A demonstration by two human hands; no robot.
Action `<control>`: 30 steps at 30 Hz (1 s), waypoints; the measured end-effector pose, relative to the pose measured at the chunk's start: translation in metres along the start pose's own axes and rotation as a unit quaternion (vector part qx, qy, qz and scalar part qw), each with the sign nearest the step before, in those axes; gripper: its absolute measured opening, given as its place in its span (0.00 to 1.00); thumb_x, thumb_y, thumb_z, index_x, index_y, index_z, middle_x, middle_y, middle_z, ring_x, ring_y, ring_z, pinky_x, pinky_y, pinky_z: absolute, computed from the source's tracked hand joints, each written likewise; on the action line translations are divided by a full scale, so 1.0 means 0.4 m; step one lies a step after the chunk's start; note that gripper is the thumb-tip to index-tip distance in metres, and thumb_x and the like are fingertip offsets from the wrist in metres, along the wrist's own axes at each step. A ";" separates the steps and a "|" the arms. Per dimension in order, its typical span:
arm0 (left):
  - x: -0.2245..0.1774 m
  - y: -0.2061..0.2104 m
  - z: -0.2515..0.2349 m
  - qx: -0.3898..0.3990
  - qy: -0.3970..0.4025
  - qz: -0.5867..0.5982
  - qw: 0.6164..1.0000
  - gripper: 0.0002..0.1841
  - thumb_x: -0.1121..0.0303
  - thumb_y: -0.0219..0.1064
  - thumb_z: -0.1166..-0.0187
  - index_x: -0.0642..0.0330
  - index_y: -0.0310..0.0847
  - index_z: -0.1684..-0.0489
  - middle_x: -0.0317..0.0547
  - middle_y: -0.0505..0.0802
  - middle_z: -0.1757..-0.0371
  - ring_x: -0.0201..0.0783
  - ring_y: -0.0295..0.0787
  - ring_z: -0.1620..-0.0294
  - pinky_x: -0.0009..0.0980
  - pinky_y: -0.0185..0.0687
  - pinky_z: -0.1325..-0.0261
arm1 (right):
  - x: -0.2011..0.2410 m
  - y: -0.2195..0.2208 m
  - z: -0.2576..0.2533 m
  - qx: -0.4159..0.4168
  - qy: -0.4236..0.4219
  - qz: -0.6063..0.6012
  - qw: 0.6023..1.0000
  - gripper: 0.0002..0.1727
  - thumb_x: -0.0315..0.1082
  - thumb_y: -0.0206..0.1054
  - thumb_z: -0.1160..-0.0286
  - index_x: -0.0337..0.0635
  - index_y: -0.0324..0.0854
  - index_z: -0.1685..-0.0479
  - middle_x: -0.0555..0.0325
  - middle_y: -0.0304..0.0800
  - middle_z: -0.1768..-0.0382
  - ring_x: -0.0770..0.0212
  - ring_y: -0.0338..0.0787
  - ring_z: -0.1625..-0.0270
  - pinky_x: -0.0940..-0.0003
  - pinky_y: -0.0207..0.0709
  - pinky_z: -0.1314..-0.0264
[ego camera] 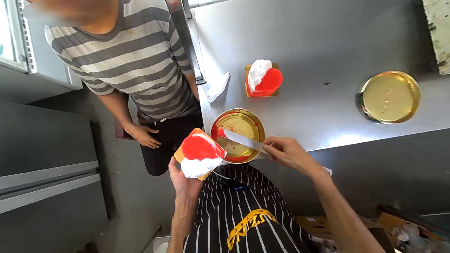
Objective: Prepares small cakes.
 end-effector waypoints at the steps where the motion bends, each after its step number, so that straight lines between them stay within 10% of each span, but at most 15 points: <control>1: -0.004 0.005 -0.002 -0.003 0.008 0.004 1.000 0.34 0.35 0.29 0.14 0.45 0.75 0.34 0.45 0.90 0.41 0.45 0.89 0.37 0.54 0.85 0.38 | -0.014 -0.001 0.018 -0.011 -0.003 -0.024 1.000 0.12 0.38 0.61 0.11 0.43 0.88 0.48 0.60 0.86 0.79 0.68 0.81 0.83 0.71 0.76 0.81; 11: 0.013 0.051 -0.004 -0.020 0.024 0.040 0.999 0.34 0.34 0.32 0.17 0.44 0.74 0.33 0.45 0.89 0.39 0.46 0.87 0.36 0.55 0.84 0.37 | -0.026 0.113 0.188 -0.114 -0.012 -0.129 0.985 0.19 0.40 0.53 0.12 0.53 0.85 0.32 0.72 0.92 0.64 0.76 0.86 0.72 0.79 0.81 0.69; 30: 0.024 0.062 0.003 -0.009 0.026 0.038 0.999 0.36 0.33 0.29 0.17 0.44 0.74 0.33 0.45 0.89 0.38 0.46 0.86 0.35 0.56 0.83 0.37 | 0.000 0.211 0.225 -0.187 -0.101 -0.027 0.977 0.22 0.41 0.54 0.12 0.61 0.83 0.24 0.62 0.89 0.47 0.71 0.89 0.50 0.72 0.85 0.51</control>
Point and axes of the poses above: each hand's wrist, its own z-axis away from the middle knuckle, its own y-axis out of the palm, x = y × z, the point moved 6 cm from there along -z, towards the middle knuckle
